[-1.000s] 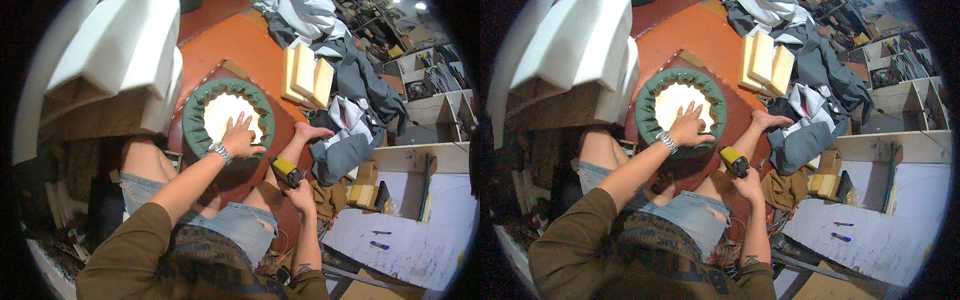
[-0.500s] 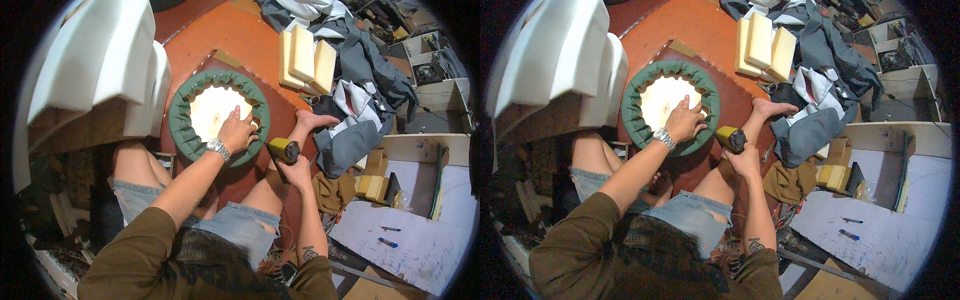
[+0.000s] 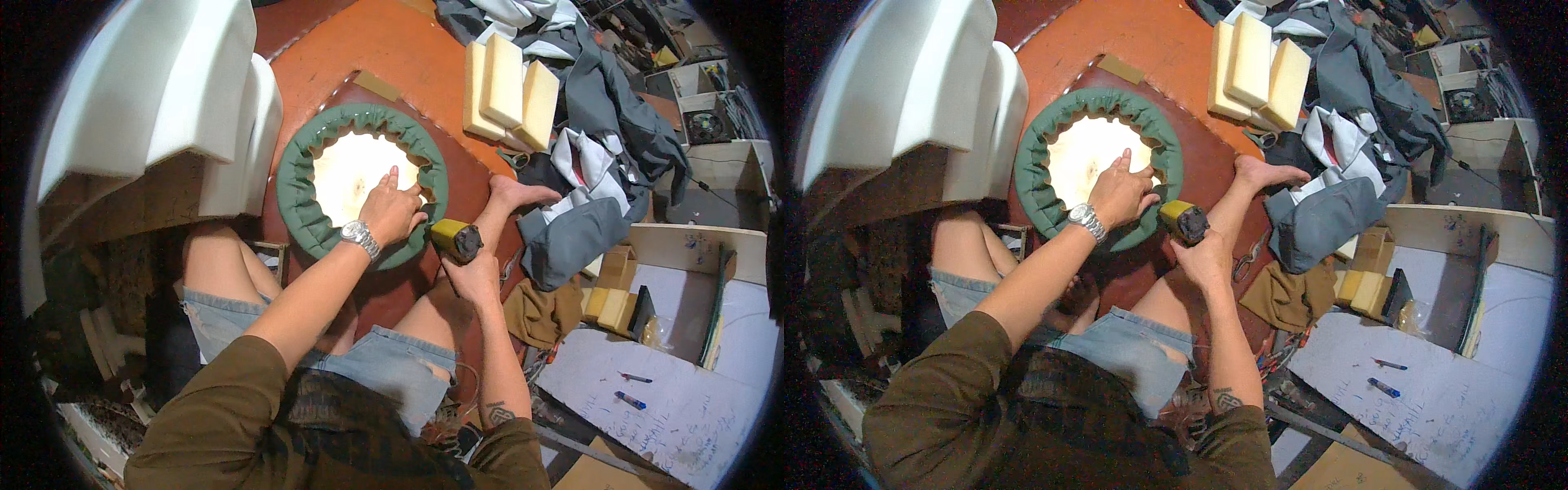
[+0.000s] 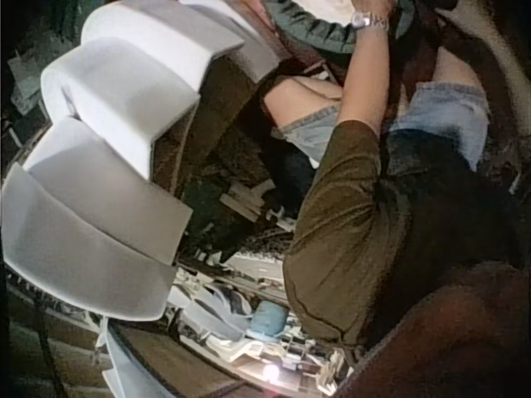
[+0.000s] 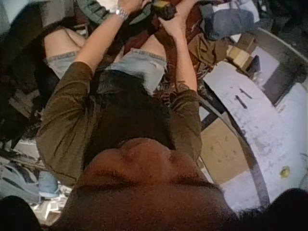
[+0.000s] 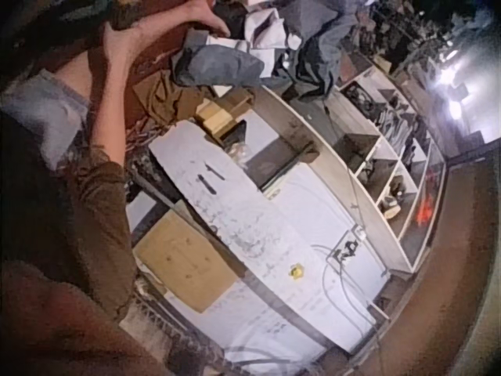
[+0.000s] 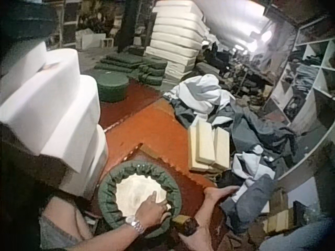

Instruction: The person fits a green fabric cover over a circular foam cushion, then uses a staple gun to secure the fabric to the underside of the cushion. The person repeatedly adjusts the fabric and applies staples around the perimeter.

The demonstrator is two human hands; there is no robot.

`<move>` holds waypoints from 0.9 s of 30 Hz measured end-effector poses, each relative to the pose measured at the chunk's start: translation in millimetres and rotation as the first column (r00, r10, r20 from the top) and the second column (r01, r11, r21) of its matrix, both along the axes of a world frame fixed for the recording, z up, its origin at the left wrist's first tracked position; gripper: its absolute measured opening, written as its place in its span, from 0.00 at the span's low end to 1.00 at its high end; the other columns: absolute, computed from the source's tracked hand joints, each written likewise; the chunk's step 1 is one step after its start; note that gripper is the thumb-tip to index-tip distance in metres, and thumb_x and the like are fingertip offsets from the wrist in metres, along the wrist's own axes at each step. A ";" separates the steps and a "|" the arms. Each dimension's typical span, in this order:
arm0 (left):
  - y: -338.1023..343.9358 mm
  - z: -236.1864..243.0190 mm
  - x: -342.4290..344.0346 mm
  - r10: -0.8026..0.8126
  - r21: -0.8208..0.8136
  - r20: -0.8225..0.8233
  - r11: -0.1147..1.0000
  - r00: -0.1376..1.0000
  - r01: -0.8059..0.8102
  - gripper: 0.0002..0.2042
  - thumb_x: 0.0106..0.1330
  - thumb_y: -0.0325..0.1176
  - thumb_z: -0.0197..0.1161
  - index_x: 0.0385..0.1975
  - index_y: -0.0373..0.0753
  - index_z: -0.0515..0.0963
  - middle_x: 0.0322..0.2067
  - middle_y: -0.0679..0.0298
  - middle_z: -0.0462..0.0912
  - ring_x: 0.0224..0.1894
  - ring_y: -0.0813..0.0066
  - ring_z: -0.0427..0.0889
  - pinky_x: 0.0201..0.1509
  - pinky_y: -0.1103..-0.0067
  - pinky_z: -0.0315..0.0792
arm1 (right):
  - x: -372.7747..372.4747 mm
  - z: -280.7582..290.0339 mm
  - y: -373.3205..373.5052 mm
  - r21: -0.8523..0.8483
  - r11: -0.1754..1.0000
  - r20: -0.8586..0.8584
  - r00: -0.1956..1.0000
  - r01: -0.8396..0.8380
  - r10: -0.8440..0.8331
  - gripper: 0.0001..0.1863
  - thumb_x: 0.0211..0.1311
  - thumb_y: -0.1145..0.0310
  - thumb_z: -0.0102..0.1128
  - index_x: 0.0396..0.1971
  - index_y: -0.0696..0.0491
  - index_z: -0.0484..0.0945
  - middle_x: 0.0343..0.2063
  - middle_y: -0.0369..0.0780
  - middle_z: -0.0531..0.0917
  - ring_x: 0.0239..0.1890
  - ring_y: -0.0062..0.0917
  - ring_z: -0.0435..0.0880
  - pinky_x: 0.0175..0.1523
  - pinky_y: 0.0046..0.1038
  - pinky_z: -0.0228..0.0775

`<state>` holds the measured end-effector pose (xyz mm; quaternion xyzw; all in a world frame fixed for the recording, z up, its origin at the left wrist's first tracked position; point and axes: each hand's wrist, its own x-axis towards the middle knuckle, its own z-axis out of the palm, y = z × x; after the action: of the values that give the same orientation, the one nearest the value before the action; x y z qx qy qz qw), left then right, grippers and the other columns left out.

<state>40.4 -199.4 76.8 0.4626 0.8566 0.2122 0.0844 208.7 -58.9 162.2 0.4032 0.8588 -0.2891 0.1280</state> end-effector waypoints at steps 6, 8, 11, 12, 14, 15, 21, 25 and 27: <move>1.3 -2.5 -0.9 0.025 0.014 0.011 1.000 1.000 -0.025 0.17 0.69 0.49 0.70 0.39 0.39 0.88 0.59 0.58 0.86 0.70 0.32 0.74 0.75 0.54 0.69 | -0.1 14.4 -17.4 0.009 1.000 -0.075 0.997 -0.009 0.010 0.27 0.55 0.57 0.78 0.48 0.63 0.87 0.41 0.56 0.91 0.48 0.47 0.92 0.56 0.42 0.83; 1.4 -5.9 -0.5 0.025 0.015 0.004 1.000 1.000 -0.025 0.18 0.69 0.49 0.70 0.39 0.38 0.88 0.58 0.57 0.87 0.69 0.32 0.74 0.74 0.54 0.70 | 0.0 15.8 -21.7 0.028 0.999 -0.029 0.999 0.017 -0.016 0.27 0.56 0.57 0.77 0.48 0.63 0.87 0.42 0.56 0.91 0.49 0.47 0.92 0.56 0.42 0.83; 0.6 -12.0 0.2 0.027 0.045 -0.040 0.999 0.999 -0.025 0.20 0.68 0.51 0.70 0.40 0.37 0.88 0.57 0.59 0.88 0.69 0.34 0.75 0.74 0.53 0.71 | -0.3 15.2 -27.3 0.019 1.000 -0.048 0.999 0.012 -0.011 0.26 0.57 0.57 0.77 0.49 0.62 0.87 0.43 0.55 0.91 0.49 0.46 0.92 0.56 0.42 0.82; 0.1 -14.0 0.4 0.023 0.070 -0.046 0.997 0.999 -0.019 0.21 0.68 0.52 0.70 0.41 0.37 0.88 0.57 0.59 0.88 0.69 0.34 0.75 0.74 0.53 0.71 | -0.4 15.0 -29.6 0.026 0.999 -0.023 0.999 0.044 -0.043 0.26 0.57 0.57 0.77 0.49 0.62 0.87 0.43 0.55 0.91 0.50 0.46 0.92 0.56 0.42 0.82; -1.0 -17.4 -0.4 0.018 0.109 -0.052 0.994 0.998 -0.012 0.22 0.68 0.54 0.69 0.41 0.37 0.88 0.56 0.59 0.88 0.69 0.35 0.76 0.73 0.53 0.71 | 0.3 15.3 -34.0 0.019 1.000 -0.022 1.000 0.018 -0.017 0.25 0.58 0.57 0.76 0.48 0.61 0.87 0.43 0.54 0.91 0.49 0.46 0.92 0.55 0.41 0.82; -1.4 -18.8 -1.0 0.011 0.145 -0.076 0.989 0.997 0.000 0.22 0.68 0.55 0.69 0.41 0.38 0.88 0.56 0.60 0.88 0.69 0.35 0.76 0.73 0.54 0.71 | 0.9 15.9 -36.3 -0.015 0.999 0.021 0.999 0.029 -0.029 0.25 0.58 0.57 0.76 0.48 0.61 0.87 0.43 0.54 0.91 0.49 0.45 0.92 0.55 0.41 0.82; -2.4 -25.0 -0.1 0.022 0.136 -0.077 0.991 0.997 -0.012 0.23 0.67 0.56 0.68 0.43 0.38 0.87 0.57 0.53 0.87 0.68 0.36 0.77 0.72 0.55 0.73 | 6.0 15.2 -45.0 -0.052 0.998 -0.083 0.996 0.029 -0.034 0.26 0.59 0.58 0.76 0.51 0.61 0.87 0.43 0.52 0.92 0.50 0.43 0.92 0.56 0.40 0.81; -2.3 -16.1 -2.5 0.047 0.116 -0.068 0.992 0.997 -0.039 0.22 0.70 0.54 0.68 0.47 0.40 0.87 0.56 0.49 0.87 0.65 0.42 0.82 0.68 0.58 0.76 | 14.2 -1.3 -42.8 0.003 0.999 -0.084 0.995 0.054 -0.054 0.29 0.57 0.52 0.77 0.51 0.59 0.87 0.43 0.55 0.91 0.50 0.48 0.90 0.57 0.42 0.80; -10.5 -5.7 -14.9 0.051 0.198 0.334 0.972 0.941 -0.123 0.20 0.74 0.51 0.66 0.50 0.39 0.86 0.54 0.52 0.87 0.60 0.51 0.85 0.64 0.63 0.79 | 44.1 -1.4 -26.2 -0.014 0.998 -0.145 0.987 0.064 -0.065 0.29 0.59 0.53 0.77 0.52 0.61 0.86 0.43 0.54 0.91 0.50 0.46 0.91 0.57 0.41 0.80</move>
<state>25.5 -210.0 71.1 0.3889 0.8224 0.3812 0.1646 252.8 -85.0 160.8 0.4079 0.8510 -0.3258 0.0575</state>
